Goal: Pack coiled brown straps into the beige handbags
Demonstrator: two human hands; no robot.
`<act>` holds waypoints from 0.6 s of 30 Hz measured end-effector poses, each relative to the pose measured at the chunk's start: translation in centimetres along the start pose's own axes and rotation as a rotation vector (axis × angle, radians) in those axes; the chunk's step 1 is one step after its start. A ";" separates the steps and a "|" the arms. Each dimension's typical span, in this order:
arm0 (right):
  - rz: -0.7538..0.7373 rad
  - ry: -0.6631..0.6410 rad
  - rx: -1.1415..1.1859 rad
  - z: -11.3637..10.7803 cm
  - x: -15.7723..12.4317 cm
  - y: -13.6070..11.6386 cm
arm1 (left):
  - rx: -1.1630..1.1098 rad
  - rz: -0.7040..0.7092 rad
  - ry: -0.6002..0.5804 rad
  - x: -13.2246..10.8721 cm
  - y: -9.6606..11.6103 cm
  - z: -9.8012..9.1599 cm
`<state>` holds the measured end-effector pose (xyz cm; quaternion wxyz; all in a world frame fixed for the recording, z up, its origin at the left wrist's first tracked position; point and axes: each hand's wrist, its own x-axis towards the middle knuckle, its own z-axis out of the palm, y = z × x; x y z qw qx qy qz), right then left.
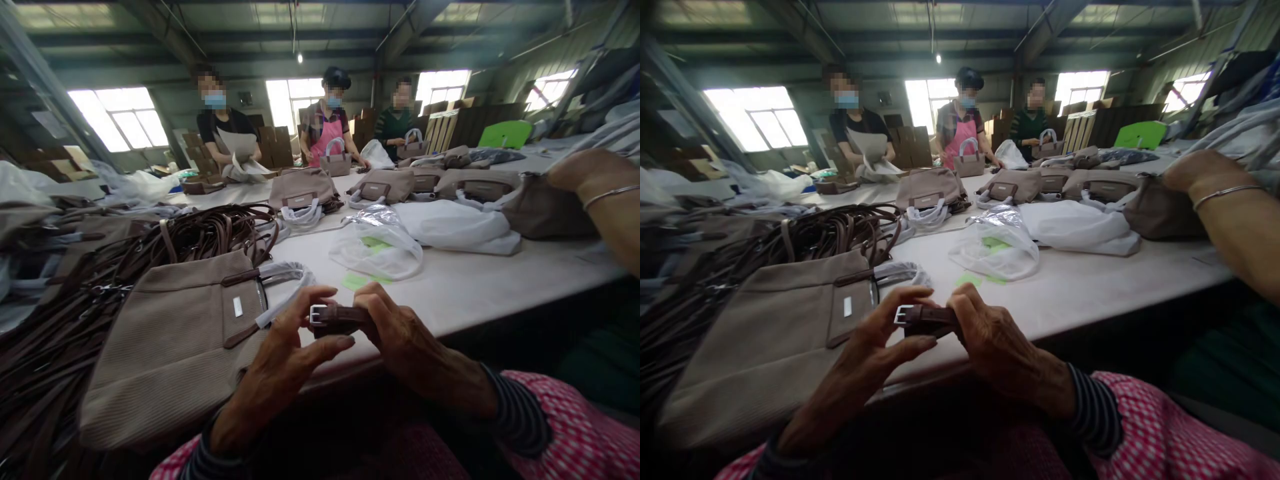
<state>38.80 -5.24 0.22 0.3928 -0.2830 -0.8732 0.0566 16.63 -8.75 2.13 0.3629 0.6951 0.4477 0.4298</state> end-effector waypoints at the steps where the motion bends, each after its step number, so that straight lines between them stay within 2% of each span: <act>1: -0.087 -0.030 -0.095 -0.5 0.3 0.5 | 0.153 0.066 0.001 0.3 0.2 -0.2; 4: -0.325 -0.086 -0.334 -1.2 0.8 2.2 | 0.533 0.321 -0.008 1.0 -0.1 0.4; 6: -0.408 -0.127 -0.457 -1.0 0.8 3.4 | 0.704 0.409 -0.017 1.2 -1.0 1.2; 9: -0.444 -0.290 -0.554 -0.1 0.1 4.8 | 0.875 0.376 -0.136 0.9 -2.5 1.9; 12: -0.471 -0.460 -0.589 0.7 -0.3 5.3 | 0.905 0.294 -0.276 0.5 -2.8 1.7; 16: -0.507 -0.531 -0.610 0.9 0.0 5.0 | 0.909 0.234 -0.227 0.8 -2.4 1.5; 18: -0.492 -0.558 -0.600 0.8 0.2 4.9 | 0.846 0.222 -0.281 1.2 -2.4 1.9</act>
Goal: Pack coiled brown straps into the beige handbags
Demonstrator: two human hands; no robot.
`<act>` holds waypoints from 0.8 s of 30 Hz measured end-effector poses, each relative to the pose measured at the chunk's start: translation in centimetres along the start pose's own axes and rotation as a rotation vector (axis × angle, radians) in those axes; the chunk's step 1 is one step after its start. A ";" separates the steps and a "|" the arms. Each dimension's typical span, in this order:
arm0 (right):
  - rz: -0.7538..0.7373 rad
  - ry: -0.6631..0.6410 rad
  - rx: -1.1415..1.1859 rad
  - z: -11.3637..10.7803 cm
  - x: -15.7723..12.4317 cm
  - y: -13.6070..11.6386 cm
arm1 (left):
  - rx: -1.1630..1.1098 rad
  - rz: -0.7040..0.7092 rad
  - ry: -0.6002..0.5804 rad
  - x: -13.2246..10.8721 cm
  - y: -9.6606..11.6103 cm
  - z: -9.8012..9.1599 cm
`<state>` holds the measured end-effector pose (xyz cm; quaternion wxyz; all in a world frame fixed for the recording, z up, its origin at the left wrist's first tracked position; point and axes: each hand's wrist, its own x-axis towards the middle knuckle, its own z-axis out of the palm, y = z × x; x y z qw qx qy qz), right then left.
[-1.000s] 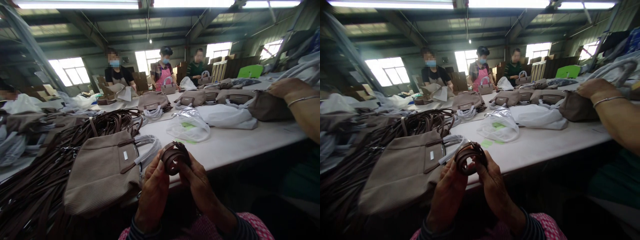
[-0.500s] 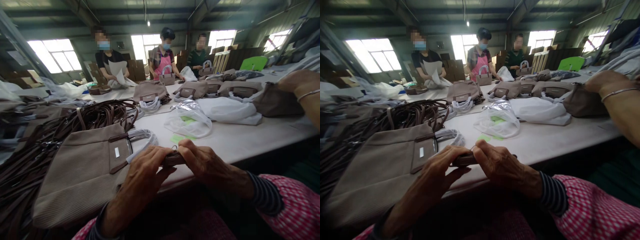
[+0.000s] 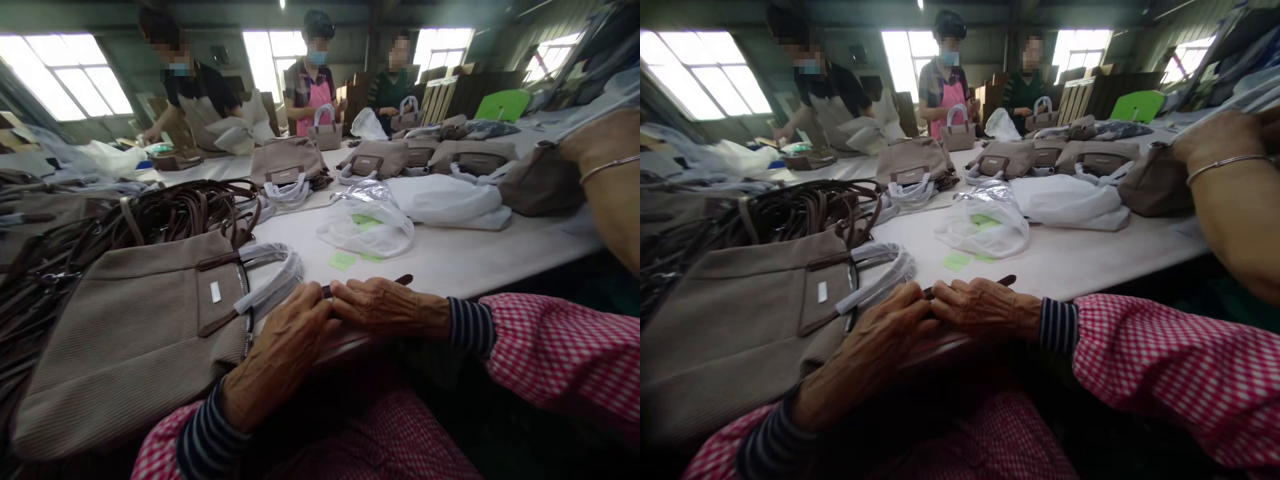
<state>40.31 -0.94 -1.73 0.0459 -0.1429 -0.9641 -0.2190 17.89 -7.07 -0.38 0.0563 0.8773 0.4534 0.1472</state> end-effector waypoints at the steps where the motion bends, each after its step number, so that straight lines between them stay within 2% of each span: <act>1: 0.008 -0.015 0.029 -0.2 0.0 0.1 | -0.045 0.017 -0.027 0.3 0.1 0.2; 5: 0.064 -0.086 0.355 -1.3 -0.6 1.3 | -0.070 0.087 -0.081 0.9 0.1 0.5; 8: 0.115 -0.154 0.676 -2.3 -1.3 2.4 | -0.007 0.187 -0.136 1.1 -0.1 -0.1; 11: 0.171 -0.183 0.877 -2.7 -1.8 2.9 | 0.031 0.242 -0.180 1.2 -0.5 -0.9; 15: 0.222 -0.140 0.998 -1.9 -2.0 2.9 | 0.044 0.279 -0.208 1.2 -0.8 -1.6; 19: 0.227 -0.103 0.988 -1.4 -2.3 3.0 | -0.003 0.281 -0.196 1.0 -0.9 -1.5; 24: 0.253 -0.122 1.021 -2.6 -2.4 2.1 | -0.035 0.280 -0.187 0.9 -1.1 -1.3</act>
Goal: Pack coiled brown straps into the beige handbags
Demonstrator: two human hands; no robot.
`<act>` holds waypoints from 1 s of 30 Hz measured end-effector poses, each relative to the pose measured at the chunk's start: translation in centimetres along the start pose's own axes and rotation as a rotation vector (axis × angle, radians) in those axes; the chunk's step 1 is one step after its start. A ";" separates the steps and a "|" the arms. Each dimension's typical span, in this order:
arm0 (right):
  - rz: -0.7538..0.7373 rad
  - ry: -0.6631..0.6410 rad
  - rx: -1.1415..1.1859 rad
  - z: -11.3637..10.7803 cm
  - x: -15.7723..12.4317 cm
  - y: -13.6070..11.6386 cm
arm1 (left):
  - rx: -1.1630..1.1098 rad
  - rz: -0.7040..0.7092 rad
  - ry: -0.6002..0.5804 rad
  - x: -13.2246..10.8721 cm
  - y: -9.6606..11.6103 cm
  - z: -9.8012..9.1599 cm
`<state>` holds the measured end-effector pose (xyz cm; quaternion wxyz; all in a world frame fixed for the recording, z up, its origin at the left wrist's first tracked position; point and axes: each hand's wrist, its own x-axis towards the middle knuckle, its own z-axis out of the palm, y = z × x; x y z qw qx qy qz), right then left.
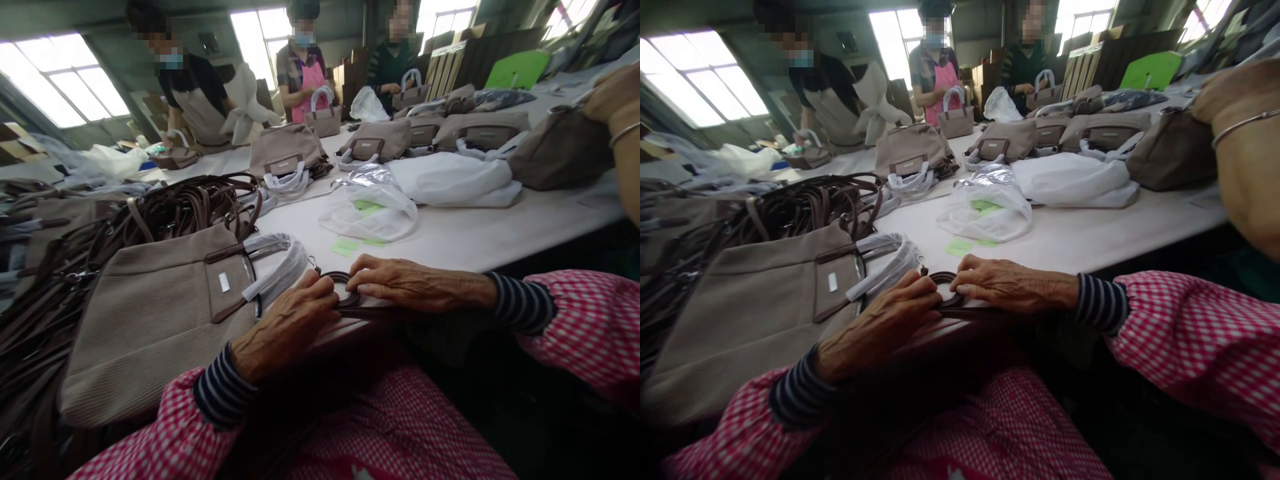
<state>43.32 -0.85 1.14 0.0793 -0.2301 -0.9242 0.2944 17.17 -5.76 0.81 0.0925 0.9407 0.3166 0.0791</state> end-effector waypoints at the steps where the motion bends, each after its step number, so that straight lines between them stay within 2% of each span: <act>1: 0.021 0.008 -0.023 0.1 -0.1 -0.4 | -0.015 0.004 0.013 0.0 0.0 0.0; 4: 0.086 0.014 -0.141 0.7 -0.3 -1.0 | -0.069 0.014 0.062 0.0 -0.3 0.0; 8: 0.100 -0.043 -0.162 0.7 -0.3 -1.2 | -0.143 0.069 0.112 -0.1 -0.9 0.4; 13: 0.119 -0.150 -0.274 -0.8 1.1 -2.2 | -0.192 0.105 0.183 -0.3 -1.2 0.5; 17: 0.107 -0.199 -0.381 -2.4 2.9 -2.5 | -0.174 0.057 0.151 -0.1 -1.2 0.1; 21: 0.073 -0.163 -0.371 -2.5 2.9 -0.4 | -0.120 0.011 0.097 0.4 -1.3 -0.2; 25: 0.007 -0.032 -0.472 -0.5 1.1 1.7 | -0.059 -0.014 0.018 0.5 -1.0 -0.4; 30: -0.038 0.104 -0.464 1.8 0.1 1.7 | 0.136 -0.161 0.044 1.1 1.1 0.5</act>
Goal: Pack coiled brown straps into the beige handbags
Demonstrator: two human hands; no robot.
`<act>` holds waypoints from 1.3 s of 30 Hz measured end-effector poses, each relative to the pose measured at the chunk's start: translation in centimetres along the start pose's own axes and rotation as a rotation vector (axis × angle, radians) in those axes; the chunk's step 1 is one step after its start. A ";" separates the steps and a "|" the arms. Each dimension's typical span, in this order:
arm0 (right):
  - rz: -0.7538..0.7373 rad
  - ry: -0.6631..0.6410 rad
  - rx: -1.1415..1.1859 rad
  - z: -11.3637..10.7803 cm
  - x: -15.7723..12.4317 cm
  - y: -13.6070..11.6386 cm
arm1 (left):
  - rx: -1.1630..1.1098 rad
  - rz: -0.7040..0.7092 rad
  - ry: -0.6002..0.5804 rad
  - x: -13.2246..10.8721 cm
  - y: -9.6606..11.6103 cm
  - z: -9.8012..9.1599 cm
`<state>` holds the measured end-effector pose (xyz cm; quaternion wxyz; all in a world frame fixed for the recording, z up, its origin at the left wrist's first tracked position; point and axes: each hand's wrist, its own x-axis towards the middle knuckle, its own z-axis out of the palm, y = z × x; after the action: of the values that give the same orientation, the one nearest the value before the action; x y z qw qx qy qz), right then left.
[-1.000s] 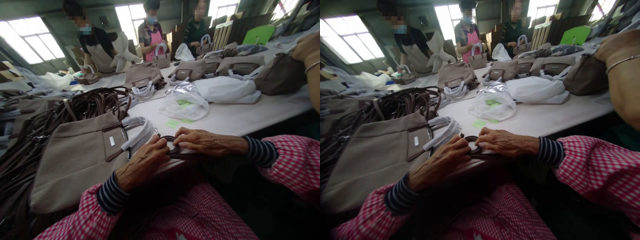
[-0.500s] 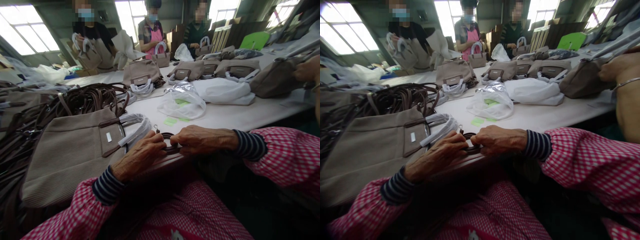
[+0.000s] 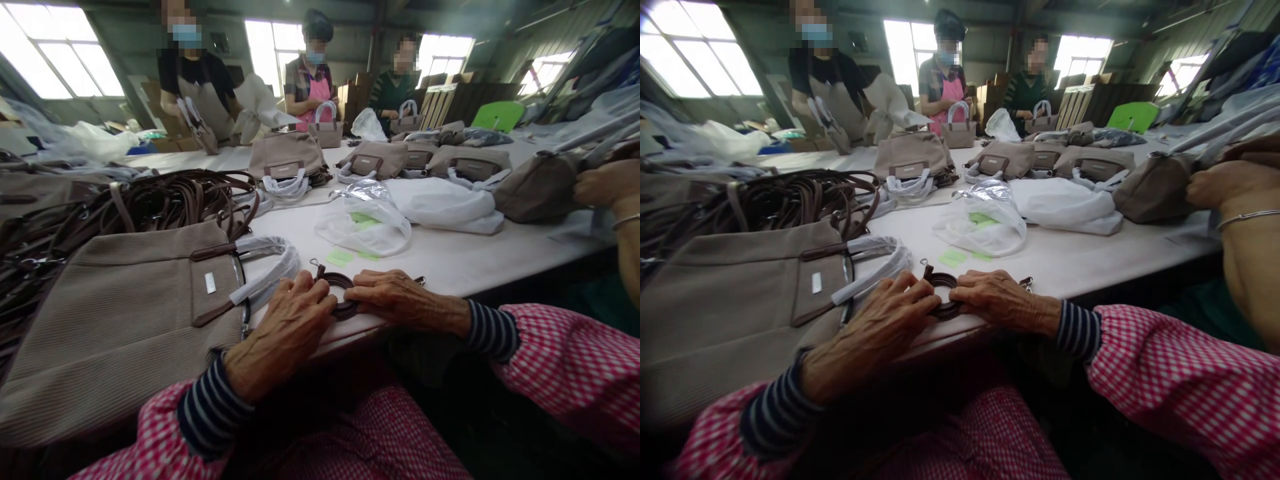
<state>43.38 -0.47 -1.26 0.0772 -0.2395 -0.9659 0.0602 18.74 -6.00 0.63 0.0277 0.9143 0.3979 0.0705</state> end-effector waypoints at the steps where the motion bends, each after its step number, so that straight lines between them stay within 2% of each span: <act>1: 0.000 0.020 0.012 0.1 0.1 -0.2 | 0.023 -0.039 0.016 0.3 0.6 0.4; 4: 0.018 0.046 0.034 0.2 0.4 -0.4 | -0.013 -0.120 0.063 1.2 2.1 2.2; 8: 0.048 0.032 0.043 0.0 0.6 -0.3 | -0.037 -0.136 0.197 1.7 2.5 4.3; 11: 0.062 0.042 0.005 0.3 0.1 -0.5 | -0.048 -0.109 0.266 1.6 2.1 4.9; 14: 0.047 0.126 -0.138 1.2 -0.6 -0.9 | -0.067 -0.074 0.321 1.5 1.9 5.1; 17: 0.070 0.181 -0.219 2.3 -1.4 -1.2 | -0.099 -0.079 0.326 1.5 1.6 5.4; 22: 0.144 0.174 -0.221 3.0 -2.0 -1.6 | -0.083 -0.092 0.328 1.6 1.1 6.0; 27: 0.177 0.153 -0.155 2.2 -1.8 -2.1 | 0.047 0.006 0.325 1.8 0.5 6.1; 29: 0.137 0.143 -0.076 1.3 -1.6 -1.7 | 0.113 0.022 0.303 2.0 0.1 6.0; 31: 0.090 0.186 0.035 0.0 -1.6 -0.2 | 0.129 0.045 0.243 2.2 -0.6 5.9; 33: 0.185 0.338 0.074 -1.7 -2.0 2.9 | 0.115 0.049 0.173 2.5 -1.3 5.7; 34: 0.295 0.441 0.047 -2.7 -2.4 4.9 | 0.108 0.048 0.136 2.6 -1.6 5.5; 35: 0.474 0.556 -0.026 -3.8 -3.0 7.2 | 0.104 0.043 0.103 2.9 -1.9 5.2; 39: 0.909 0.742 -0.178 -8.0 -6.7 16.8 | 0.090 0.080 0.009 3.8 -3.1 4.1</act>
<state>58.30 11.74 3.18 0.3558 -0.6396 -0.6765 -0.0816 19.65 -1.08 -3.30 -0.0182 0.9294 0.3640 0.0576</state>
